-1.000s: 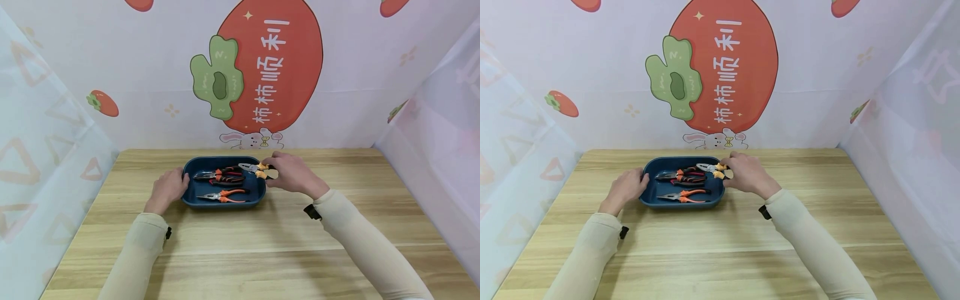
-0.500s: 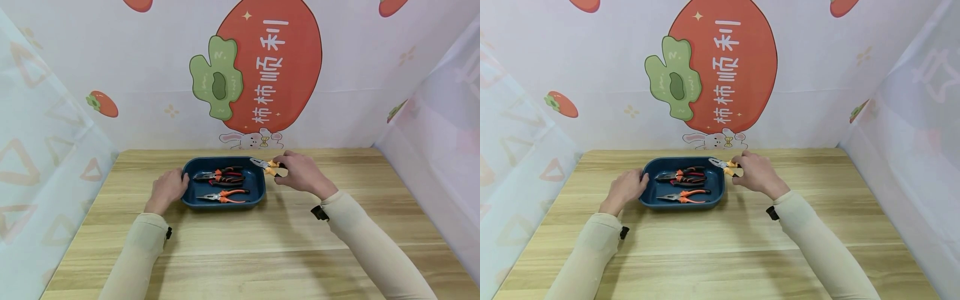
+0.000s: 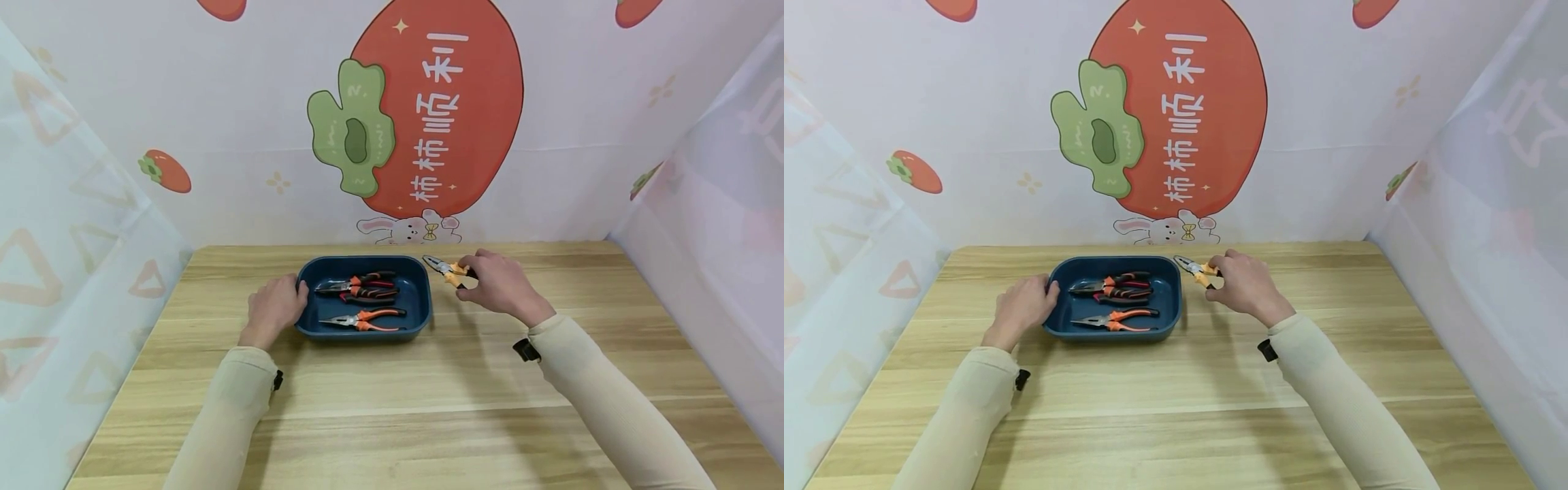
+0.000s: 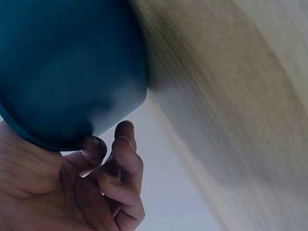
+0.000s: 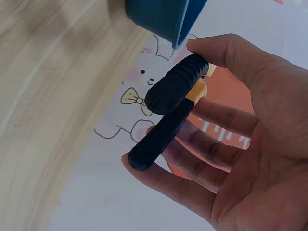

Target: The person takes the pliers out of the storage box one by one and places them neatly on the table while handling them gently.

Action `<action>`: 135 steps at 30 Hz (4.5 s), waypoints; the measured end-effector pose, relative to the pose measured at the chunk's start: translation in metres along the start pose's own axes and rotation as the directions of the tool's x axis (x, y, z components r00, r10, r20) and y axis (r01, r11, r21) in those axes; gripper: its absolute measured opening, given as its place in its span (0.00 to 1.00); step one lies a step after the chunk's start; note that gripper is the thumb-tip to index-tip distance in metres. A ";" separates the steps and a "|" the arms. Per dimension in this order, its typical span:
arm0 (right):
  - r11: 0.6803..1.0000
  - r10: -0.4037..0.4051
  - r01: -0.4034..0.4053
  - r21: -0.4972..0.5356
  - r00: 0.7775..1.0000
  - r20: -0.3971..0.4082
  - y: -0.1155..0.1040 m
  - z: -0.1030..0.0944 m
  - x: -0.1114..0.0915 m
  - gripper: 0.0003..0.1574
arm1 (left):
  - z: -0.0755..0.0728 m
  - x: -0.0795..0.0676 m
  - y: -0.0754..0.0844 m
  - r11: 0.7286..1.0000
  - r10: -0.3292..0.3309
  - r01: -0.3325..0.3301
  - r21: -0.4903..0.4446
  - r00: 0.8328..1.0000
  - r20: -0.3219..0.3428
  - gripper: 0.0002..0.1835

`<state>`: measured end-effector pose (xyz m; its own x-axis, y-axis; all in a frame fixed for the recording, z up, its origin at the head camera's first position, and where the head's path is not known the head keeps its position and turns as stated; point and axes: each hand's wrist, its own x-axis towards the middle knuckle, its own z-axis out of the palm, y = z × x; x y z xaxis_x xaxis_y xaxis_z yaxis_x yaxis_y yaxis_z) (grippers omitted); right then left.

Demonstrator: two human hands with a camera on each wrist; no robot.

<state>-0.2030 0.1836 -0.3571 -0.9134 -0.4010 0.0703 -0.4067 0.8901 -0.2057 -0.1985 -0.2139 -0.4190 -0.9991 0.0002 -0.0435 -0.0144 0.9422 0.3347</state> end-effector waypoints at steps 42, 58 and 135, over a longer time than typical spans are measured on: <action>0.969 0.239 -0.245 0.045 0.965 0.111 0.028 0.029 0.013 0.29 | 0.001 -0.001 0.001 0.999 -0.031 0.031 -0.016 0.999 0.010 0.19; 0.916 0.362 -0.384 0.119 0.916 0.172 0.023 0.044 0.024 0.26 | 0.003 -0.001 0.001 0.999 -0.022 0.022 -0.025 1.000 0.004 0.18; 0.883 0.464 -0.468 -0.031 0.861 0.210 0.020 0.069 0.044 0.27 | 0.003 0.000 0.002 1.000 -0.025 0.025 0.000 1.000 0.000 0.19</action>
<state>-0.2500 0.1683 -0.4255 -0.9706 0.0224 -0.2398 0.0682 0.9805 -0.1842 -0.1985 -0.2111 -0.4215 -0.9984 -0.0238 -0.0518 -0.0398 0.9420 0.3331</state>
